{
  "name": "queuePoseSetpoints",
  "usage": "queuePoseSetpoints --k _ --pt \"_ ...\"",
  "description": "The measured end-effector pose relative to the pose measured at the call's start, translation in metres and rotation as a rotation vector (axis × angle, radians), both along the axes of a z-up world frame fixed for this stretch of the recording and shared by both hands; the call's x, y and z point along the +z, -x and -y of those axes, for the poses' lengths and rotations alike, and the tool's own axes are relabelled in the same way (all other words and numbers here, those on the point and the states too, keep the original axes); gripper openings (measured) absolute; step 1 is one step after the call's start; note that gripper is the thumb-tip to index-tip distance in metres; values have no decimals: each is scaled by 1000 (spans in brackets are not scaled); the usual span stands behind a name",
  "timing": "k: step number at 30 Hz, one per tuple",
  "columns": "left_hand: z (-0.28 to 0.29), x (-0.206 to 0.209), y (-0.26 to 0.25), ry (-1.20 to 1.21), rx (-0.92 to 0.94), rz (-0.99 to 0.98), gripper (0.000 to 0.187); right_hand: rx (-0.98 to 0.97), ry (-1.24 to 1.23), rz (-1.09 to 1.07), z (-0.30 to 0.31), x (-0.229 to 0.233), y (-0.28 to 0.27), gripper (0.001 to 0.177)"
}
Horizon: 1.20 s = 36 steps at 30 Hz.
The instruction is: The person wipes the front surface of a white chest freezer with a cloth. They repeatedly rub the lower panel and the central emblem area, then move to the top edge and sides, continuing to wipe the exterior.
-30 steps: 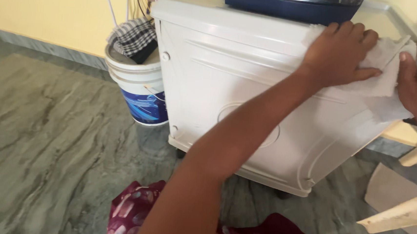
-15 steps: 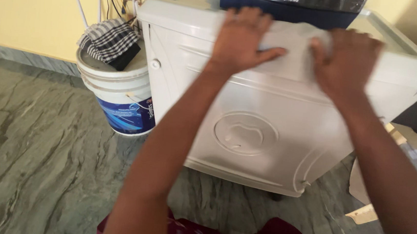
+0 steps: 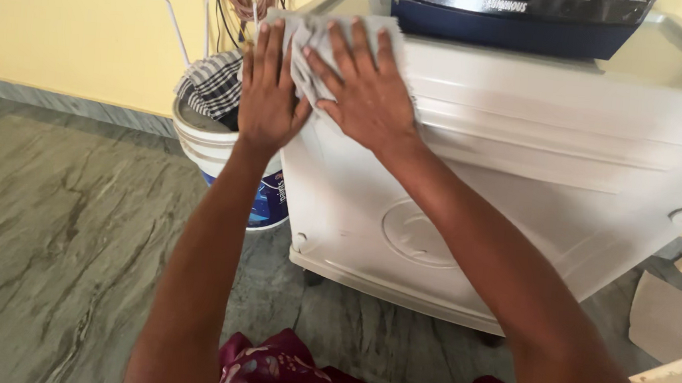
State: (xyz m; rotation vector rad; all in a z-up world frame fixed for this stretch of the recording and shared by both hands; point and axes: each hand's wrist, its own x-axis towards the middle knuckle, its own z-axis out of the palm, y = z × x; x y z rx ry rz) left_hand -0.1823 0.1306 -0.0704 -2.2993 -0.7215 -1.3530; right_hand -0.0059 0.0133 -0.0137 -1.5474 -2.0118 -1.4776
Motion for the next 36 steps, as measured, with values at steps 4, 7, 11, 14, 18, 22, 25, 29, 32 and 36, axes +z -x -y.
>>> queuePoseSetpoints --k 4,7,11,14,18,22,25,29,32,36 --pt "15 -25 -14 -21 55 -56 92 -38 -12 271 17 -14 -14 72" --pt "30 -35 -26 -2 46 -199 103 -9 -46 365 41 -22 -44 66" --pt "64 -45 -74 36 -38 -344 104 -33 -44 464 89 -31 -103 59" --pt "97 -47 -124 20 -68 -405 97 -105 -28 498 131 -39 -156 52" --pt "144 -43 -198 -114 -188 -423 91 -158 -24 470 195 -47 -234 43" --pt "200 -39 -286 -213 -184 -525 93 -341 -71 441 265 -53 -290 33" --pt "236 -45 -333 -395 -138 -379 96 -405 -169 436 299 -60 -309 35" --pt "243 -54 -346 -469 -84 -310 105 -563 -86 426 311 -68 -315 43" --pt "215 -53 -327 -516 -122 -351 108 -594 -16 372 296 -80 -305 50" --pt "166 -58 -271 -474 -85 -360 110 -478 41 220 240 -92 -271 51"
